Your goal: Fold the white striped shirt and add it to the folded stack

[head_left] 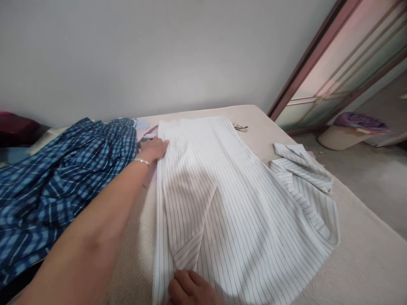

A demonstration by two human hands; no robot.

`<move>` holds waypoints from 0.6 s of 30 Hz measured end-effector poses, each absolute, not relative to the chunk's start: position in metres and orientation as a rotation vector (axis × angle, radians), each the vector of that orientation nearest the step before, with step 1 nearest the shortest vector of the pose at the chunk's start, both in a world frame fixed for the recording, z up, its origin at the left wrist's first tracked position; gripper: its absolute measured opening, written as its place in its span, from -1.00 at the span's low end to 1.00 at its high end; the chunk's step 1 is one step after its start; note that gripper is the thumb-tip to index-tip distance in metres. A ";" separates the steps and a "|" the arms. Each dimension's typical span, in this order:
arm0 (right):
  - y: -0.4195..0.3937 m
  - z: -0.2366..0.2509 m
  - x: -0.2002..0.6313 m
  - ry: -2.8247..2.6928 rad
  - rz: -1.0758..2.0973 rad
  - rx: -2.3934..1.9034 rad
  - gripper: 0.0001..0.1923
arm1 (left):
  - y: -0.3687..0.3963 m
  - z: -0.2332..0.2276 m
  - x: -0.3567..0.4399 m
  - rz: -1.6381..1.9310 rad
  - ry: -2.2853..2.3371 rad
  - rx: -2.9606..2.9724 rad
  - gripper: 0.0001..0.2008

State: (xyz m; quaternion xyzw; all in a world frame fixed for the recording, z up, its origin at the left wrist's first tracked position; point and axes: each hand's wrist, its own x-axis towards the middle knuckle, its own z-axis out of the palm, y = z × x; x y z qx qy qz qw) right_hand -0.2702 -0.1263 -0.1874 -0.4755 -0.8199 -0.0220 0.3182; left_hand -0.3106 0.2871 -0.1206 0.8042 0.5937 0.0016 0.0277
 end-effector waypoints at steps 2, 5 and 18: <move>-0.127 -0.182 -0.268 -2.254 0.019 -1.232 -0.76 | 0.252 -0.121 -0.314 0.128 1.748 2.630 -0.31; -0.126 -0.172 -0.267 -2.389 0.114 -1.239 -0.78 | 0.208 -0.135 -0.321 0.142 1.559 2.778 -0.29; -0.132 -0.175 -0.274 -2.424 0.033 -1.230 -0.78 | 0.093 -0.134 -0.262 0.167 1.255 2.870 -0.28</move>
